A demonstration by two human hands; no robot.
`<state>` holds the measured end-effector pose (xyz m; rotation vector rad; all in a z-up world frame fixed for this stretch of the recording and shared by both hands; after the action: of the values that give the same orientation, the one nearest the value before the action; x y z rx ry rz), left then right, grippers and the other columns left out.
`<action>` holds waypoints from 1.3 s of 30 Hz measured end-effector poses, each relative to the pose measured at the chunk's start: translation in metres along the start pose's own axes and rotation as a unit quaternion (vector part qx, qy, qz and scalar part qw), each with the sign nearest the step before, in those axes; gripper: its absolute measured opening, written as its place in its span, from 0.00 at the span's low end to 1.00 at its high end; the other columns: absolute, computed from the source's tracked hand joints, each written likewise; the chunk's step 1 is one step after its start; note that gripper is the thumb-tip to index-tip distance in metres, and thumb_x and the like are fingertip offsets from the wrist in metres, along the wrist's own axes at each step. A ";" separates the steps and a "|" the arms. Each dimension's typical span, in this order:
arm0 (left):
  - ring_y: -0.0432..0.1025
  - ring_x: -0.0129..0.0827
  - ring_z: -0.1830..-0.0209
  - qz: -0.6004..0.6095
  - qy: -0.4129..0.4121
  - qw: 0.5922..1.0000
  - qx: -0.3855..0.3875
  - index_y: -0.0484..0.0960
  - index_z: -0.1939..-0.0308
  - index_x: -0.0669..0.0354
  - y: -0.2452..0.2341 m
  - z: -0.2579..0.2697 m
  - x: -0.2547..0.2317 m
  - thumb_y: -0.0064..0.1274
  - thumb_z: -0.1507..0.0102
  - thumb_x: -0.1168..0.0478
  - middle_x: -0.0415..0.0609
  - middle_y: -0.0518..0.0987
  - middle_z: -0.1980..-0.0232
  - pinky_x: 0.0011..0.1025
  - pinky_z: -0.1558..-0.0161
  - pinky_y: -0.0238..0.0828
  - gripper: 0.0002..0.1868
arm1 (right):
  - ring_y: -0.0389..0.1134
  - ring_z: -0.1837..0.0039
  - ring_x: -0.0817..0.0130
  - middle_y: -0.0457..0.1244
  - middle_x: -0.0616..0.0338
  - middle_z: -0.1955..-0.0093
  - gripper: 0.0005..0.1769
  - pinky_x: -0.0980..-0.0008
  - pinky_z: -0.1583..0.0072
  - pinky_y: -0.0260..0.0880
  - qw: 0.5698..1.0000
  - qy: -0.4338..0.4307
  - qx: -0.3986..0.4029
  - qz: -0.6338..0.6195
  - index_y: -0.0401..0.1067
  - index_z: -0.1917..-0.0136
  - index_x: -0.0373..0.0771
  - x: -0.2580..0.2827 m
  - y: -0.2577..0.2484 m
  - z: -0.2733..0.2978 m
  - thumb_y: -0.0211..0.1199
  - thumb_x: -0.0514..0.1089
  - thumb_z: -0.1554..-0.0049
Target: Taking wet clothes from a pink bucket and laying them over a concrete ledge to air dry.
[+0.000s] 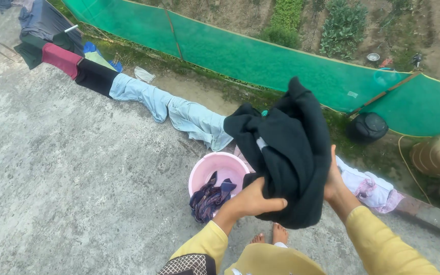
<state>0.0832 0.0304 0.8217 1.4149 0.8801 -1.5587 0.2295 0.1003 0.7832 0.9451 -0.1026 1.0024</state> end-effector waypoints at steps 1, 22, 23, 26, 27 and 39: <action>0.74 0.38 0.46 -0.001 -0.001 1.000 0.005 0.72 0.39 0.71 0.009 0.004 0.004 0.65 0.44 0.54 0.54 0.79 0.46 0.32 0.44 0.71 0.35 | 0.65 0.35 0.56 0.65 0.55 0.35 0.49 0.54 0.35 0.63 1.000 -0.003 -0.002 -0.004 0.63 0.29 0.44 -0.001 -0.019 -0.011 0.37 0.79 0.48; 0.55 0.41 0.19 -0.008 0.166 0.985 0.047 0.44 0.17 0.60 0.058 -0.003 -0.088 0.71 0.50 0.54 0.57 0.59 0.20 0.36 0.23 0.48 0.65 | 0.67 0.41 0.64 0.66 0.55 0.40 0.23 0.63 0.40 0.69 0.944 -0.270 -0.053 0.181 0.67 0.32 0.41 0.029 -0.139 0.095 0.54 0.52 0.37; 0.60 0.38 0.24 -0.019 0.145 0.989 0.027 0.55 0.22 0.59 0.061 -0.009 -0.088 0.70 0.47 0.58 0.54 0.66 0.26 0.34 0.26 0.54 0.54 | 0.68 0.41 0.65 0.66 0.55 0.40 0.22 0.63 0.40 0.69 0.952 -0.263 -0.043 0.152 0.68 0.33 0.41 0.029 -0.139 0.101 0.54 0.52 0.37; 0.68 0.31 0.38 -0.015 0.132 0.991 -0.003 0.69 0.35 0.59 0.068 -0.022 -0.085 0.68 0.45 0.64 0.48 0.74 0.40 0.30 0.35 0.64 0.35 | 0.68 0.41 0.66 0.67 0.56 0.40 0.20 0.63 0.40 0.69 0.968 -0.243 -0.012 0.062 0.69 0.35 0.41 0.024 -0.184 0.101 0.55 0.51 0.36; 0.71 0.27 0.47 0.004 0.140 0.990 -0.021 0.73 0.44 0.58 0.069 -0.027 -0.084 0.67 0.45 0.67 0.45 0.75 0.49 0.27 0.42 0.69 0.28 | 0.68 0.41 0.66 0.67 0.57 0.40 0.19 0.63 0.40 0.69 0.971 -0.237 -0.002 0.033 0.70 0.35 0.41 0.023 -0.206 0.100 0.55 0.51 0.35; 0.68 0.20 0.55 0.017 0.189 0.982 0.021 0.73 0.52 0.60 0.232 -0.063 -0.115 0.55 0.39 0.77 0.40 0.74 0.54 0.20 0.52 0.67 0.15 | 0.61 0.28 0.57 0.59 0.54 0.25 0.41 0.55 0.31 0.60 0.952 -0.243 -0.077 0.169 0.54 0.22 0.47 0.105 -0.296 0.260 0.45 0.67 0.43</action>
<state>0.3231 0.0073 0.9363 1.7820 1.0411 -1.3087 0.5980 -0.0723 0.8072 1.0326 -0.7672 1.0358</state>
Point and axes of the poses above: each hand's wrist, its own z-axis away from the middle knuckle, its own y-axis out of the palm, x = y × z, the point moved 9 cm from there along -z, towards the middle knuckle
